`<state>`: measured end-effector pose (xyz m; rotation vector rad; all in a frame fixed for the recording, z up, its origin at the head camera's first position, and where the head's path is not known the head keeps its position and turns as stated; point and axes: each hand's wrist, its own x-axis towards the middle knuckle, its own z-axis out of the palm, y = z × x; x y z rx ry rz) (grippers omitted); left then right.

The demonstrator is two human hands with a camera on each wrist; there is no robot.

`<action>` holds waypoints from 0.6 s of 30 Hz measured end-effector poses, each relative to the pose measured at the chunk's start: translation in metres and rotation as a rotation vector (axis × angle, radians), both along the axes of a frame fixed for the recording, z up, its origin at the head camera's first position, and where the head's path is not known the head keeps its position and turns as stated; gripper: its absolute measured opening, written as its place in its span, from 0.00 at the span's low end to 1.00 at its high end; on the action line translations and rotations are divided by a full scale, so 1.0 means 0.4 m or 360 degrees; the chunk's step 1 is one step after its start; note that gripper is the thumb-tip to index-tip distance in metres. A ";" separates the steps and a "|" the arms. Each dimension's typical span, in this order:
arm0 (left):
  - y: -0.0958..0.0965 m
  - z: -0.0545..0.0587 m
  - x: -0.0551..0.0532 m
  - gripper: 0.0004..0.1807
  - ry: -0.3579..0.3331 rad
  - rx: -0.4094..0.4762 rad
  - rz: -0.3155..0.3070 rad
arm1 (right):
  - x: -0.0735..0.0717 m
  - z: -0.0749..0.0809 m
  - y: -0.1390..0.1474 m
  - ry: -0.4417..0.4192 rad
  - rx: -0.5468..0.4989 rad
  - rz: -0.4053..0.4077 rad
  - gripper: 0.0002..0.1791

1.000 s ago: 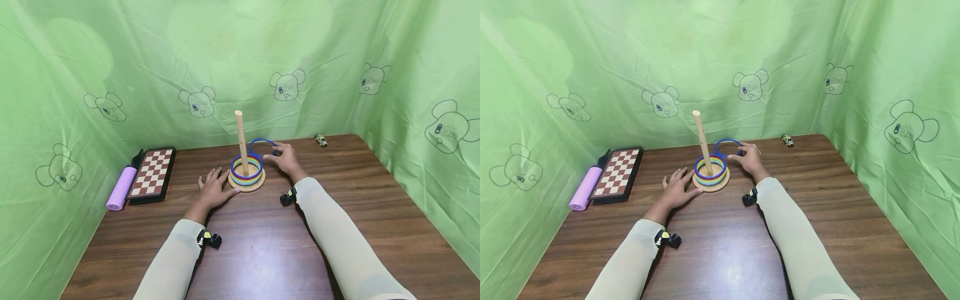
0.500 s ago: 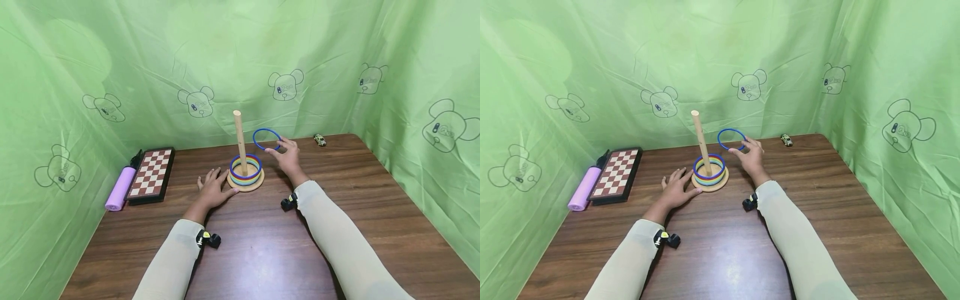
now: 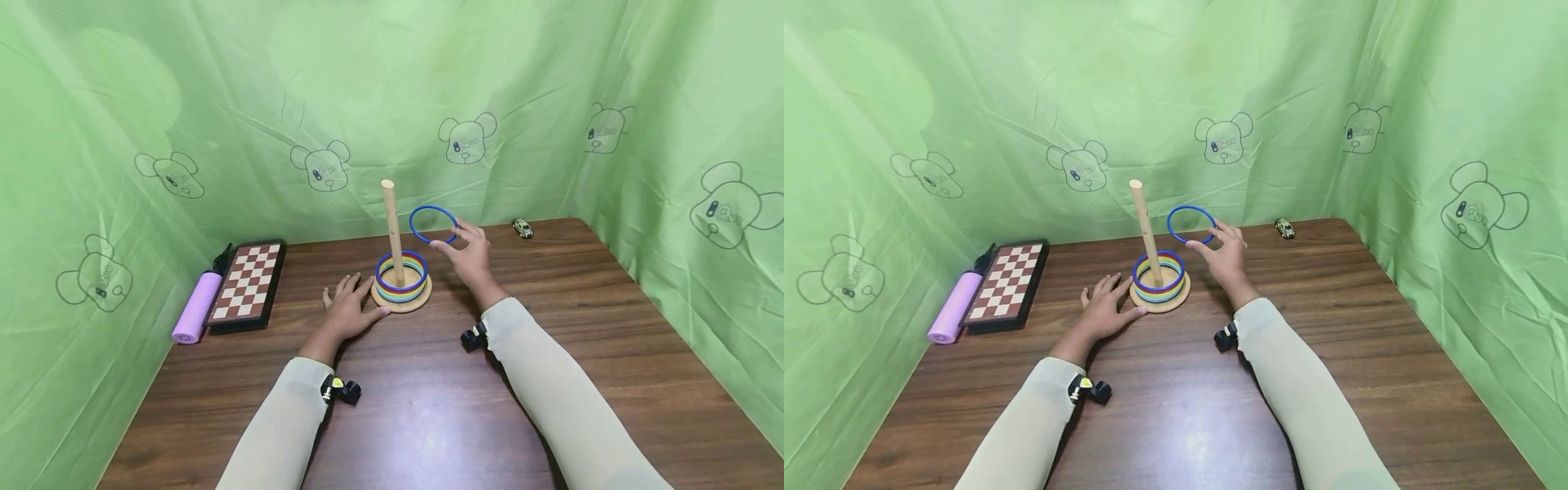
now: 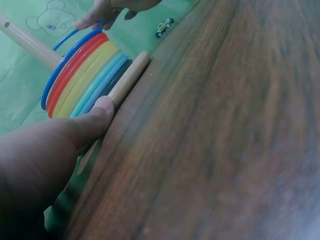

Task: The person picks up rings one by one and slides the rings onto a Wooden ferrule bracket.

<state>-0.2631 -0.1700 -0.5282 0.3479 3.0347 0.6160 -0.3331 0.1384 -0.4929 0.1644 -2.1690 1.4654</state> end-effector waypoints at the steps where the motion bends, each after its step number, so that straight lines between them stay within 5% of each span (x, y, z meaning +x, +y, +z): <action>1: 0.000 0.000 0.001 0.53 -0.0007 0.0001 -0.0001 | 0.002 0.001 -0.001 0.0000 -0.0002 -0.0011 0.38; 18: 0.001 0.004 0.006 0.52 0.0007 0.0032 -0.0017 | 0.069 0.106 -0.028 0.0057 -0.0215 -0.0058 0.36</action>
